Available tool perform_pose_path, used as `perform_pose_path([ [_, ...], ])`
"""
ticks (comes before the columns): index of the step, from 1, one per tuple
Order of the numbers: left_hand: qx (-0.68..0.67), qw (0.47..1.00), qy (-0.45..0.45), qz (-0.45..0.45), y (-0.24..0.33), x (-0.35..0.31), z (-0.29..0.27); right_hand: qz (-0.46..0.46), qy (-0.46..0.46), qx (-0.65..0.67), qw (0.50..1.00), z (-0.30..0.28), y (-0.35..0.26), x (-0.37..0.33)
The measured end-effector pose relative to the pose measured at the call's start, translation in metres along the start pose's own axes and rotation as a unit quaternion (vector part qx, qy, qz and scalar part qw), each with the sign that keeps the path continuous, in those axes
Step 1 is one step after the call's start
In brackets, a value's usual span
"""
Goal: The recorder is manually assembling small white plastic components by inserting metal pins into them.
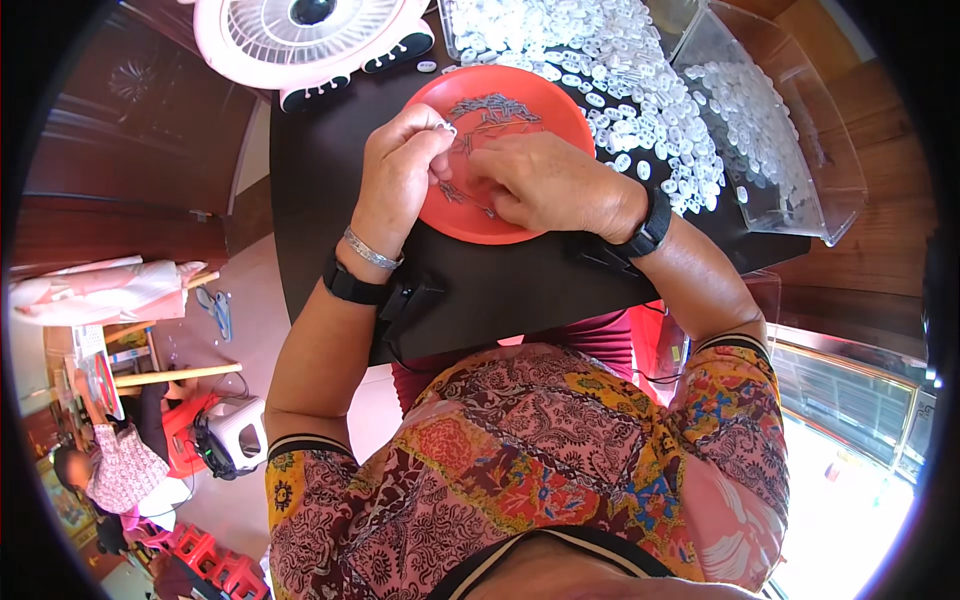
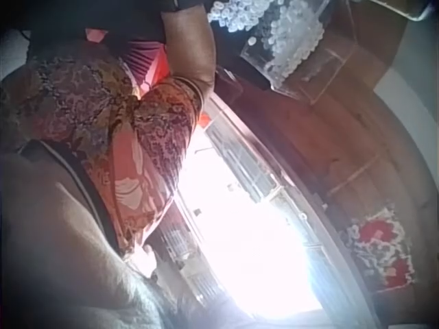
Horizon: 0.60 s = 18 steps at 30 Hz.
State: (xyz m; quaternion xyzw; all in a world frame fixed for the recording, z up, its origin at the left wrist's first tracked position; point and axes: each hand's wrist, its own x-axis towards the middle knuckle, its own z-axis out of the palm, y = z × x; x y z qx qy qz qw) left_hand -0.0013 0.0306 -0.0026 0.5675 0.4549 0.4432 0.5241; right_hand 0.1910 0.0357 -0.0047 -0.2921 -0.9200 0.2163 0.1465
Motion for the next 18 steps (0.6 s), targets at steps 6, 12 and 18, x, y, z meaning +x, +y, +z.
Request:
perform_pose_path([
  [6, -0.011, 1.0, -0.026, 0.009, 0.003, -0.002, 0.003, 0.028, 0.158, 0.163, 0.973, -0.01, 0.015, 0.003],
  [12, -0.029, 0.997, -0.046, 0.048, 0.003, -0.008, 0.009, 0.137, 0.164, 0.492, 0.844, -0.02, 0.015, 0.003],
  [18, -0.023, 0.996, -0.064, 0.05, 0.005, -0.01, 0.014, 0.146, 0.157, 0.498, 0.84, -0.019, 0.013, 0.003],
])
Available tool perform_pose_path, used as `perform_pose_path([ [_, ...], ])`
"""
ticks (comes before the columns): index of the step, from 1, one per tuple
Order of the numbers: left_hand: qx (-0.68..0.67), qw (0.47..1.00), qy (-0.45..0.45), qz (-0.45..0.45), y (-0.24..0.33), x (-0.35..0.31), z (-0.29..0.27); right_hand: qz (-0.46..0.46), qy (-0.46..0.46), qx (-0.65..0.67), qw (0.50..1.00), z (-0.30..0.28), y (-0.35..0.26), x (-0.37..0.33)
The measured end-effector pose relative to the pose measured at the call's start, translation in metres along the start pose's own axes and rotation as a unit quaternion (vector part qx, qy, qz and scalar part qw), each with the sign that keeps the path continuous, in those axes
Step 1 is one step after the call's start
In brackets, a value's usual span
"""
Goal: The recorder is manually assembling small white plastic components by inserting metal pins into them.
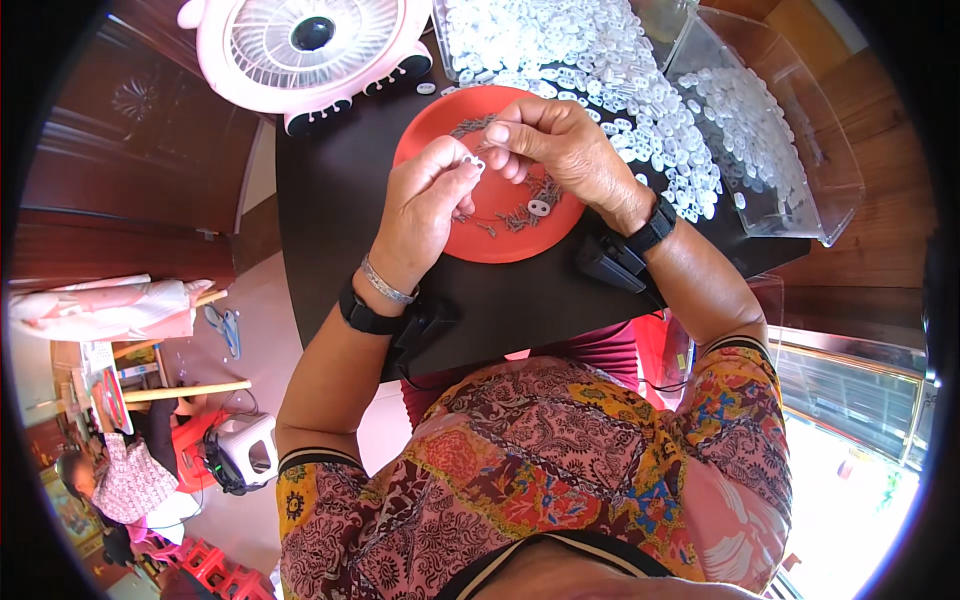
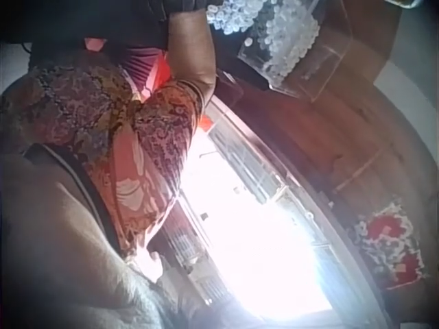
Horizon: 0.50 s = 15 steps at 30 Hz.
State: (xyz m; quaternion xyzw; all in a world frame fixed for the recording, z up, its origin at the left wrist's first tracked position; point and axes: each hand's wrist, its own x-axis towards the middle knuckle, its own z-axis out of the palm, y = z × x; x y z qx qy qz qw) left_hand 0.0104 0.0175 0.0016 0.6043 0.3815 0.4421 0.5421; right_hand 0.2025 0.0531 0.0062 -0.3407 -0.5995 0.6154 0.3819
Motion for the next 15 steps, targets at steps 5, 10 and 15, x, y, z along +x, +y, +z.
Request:
perform_pose_path([
  [5, 0.024, 1.0, -0.005, -0.001, 0.0035, -0.0008, 0.0017, -0.01, -0.027, -0.028, 0.999, 0.0066, -0.0038, -0.002],
  [10, 0.041, 0.999, -0.014, -0.007, 0.0046, -0.0017, 0.0019, -0.029, -0.044, -0.027, 0.998, 0.0069, 0.0015, -0.0023],
  [15, 0.04, 0.999, -0.017, -0.013, 0.0074, -0.0017, 0.0022, -0.026, -0.065, -0.028, 0.997, 0.0036, -0.0019, -0.003],
])
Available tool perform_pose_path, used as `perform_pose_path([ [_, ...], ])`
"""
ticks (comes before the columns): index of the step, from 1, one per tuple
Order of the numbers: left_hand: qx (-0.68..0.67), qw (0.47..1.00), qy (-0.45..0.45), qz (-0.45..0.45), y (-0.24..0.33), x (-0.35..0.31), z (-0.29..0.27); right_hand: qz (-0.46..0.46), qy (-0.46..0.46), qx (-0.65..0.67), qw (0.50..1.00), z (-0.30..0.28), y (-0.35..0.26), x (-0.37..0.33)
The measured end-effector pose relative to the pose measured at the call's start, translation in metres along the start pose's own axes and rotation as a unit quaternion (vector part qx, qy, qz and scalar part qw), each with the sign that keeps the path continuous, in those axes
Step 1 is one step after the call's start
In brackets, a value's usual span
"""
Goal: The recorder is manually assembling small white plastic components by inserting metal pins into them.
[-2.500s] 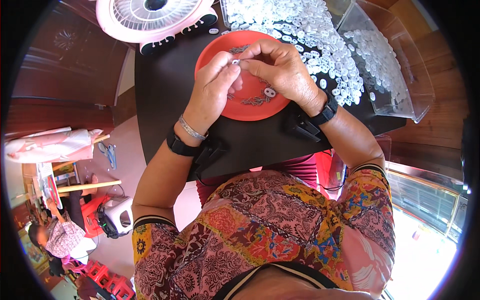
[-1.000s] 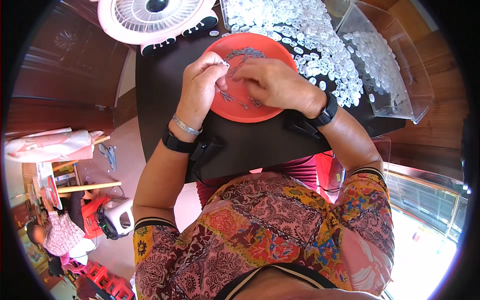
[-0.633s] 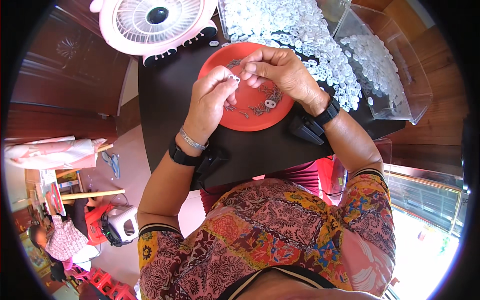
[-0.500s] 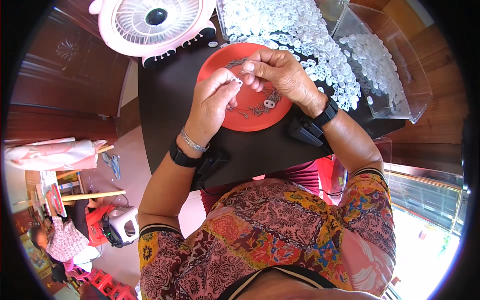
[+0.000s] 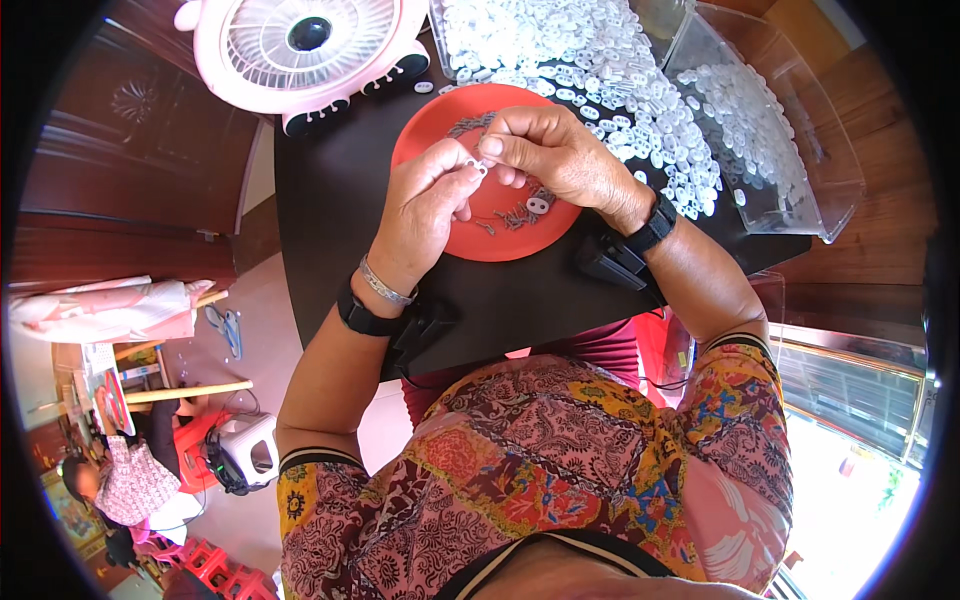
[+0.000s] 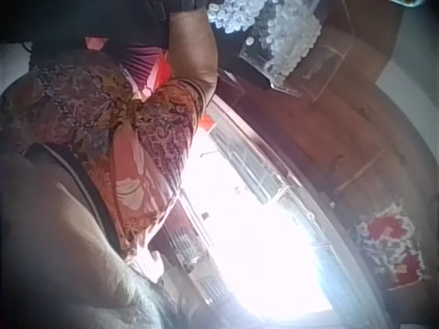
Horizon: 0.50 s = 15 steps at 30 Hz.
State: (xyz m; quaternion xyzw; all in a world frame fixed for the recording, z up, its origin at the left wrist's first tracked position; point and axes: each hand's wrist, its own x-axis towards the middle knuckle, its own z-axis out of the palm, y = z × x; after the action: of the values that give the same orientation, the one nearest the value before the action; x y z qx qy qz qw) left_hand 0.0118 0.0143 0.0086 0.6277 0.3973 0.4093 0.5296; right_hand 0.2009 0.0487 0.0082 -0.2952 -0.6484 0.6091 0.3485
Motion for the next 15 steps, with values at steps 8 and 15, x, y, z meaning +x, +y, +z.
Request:
perform_pose_path([
  [8, -0.015, 1.0, -0.004, 0.01, -0.0095, 0.0021, -0.003, -0.001, 0.011, -0.028, 1.0, 0.001, 0.0033, 0.0002],
  [15, -0.01, 1.0, -0.004, 0.009, -0.0103, 0.002, -0.0028, 0.0, 0.01, -0.041, 0.999, 0.0014, 0.0052, 0.0005],
])
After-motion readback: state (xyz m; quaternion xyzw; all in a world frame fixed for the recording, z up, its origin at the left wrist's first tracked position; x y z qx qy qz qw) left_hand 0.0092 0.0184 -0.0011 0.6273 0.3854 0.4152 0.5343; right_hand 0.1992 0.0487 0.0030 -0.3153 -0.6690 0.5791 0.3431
